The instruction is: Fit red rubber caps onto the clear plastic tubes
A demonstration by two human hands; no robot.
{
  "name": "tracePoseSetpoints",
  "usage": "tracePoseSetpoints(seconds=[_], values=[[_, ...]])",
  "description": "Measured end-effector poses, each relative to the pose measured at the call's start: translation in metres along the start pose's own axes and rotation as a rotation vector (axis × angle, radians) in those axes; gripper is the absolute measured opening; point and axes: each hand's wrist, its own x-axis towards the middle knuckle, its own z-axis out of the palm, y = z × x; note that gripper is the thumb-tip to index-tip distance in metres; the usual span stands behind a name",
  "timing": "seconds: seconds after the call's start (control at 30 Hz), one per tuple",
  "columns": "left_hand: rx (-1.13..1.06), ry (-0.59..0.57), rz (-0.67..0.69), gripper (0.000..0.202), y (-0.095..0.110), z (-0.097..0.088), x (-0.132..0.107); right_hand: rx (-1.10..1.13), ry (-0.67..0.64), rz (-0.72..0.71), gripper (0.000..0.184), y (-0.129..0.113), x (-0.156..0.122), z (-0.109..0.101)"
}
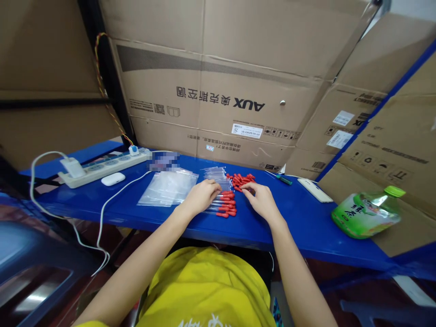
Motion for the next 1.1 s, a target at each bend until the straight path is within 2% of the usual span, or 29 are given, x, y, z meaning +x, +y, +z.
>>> tracePoseSetpoints(seconds=[0.2,0.33,0.53,0.87,1.0,1.1], values=[[-0.007,0.084,0.026,0.022,0.001,0.001,0.000,-0.315,-0.289,-0.125,0.017,-0.004,0.039,-0.004],[-0.020,0.147,-0.010,0.022,0.002,0.001,0.001,-0.341,-0.365,-0.159,0.021,0.000,0.047,0.005],[-0.060,0.193,-0.030,0.020,0.005,0.000,0.002,-0.308,-0.306,-0.272,0.014,0.006,0.041,0.017],[-0.114,0.229,0.005,0.019,0.006,0.000,0.003,-0.180,-0.201,-0.251,0.010,0.017,0.039,0.009],[-0.141,0.245,0.027,0.019,0.005,0.000,0.003,0.000,-0.114,-0.253,0.010,0.025,0.041,0.006],[-0.139,0.235,0.039,0.020,0.005,0.000,0.003,0.034,-0.132,-0.257,0.011,0.029,0.041,0.009]])
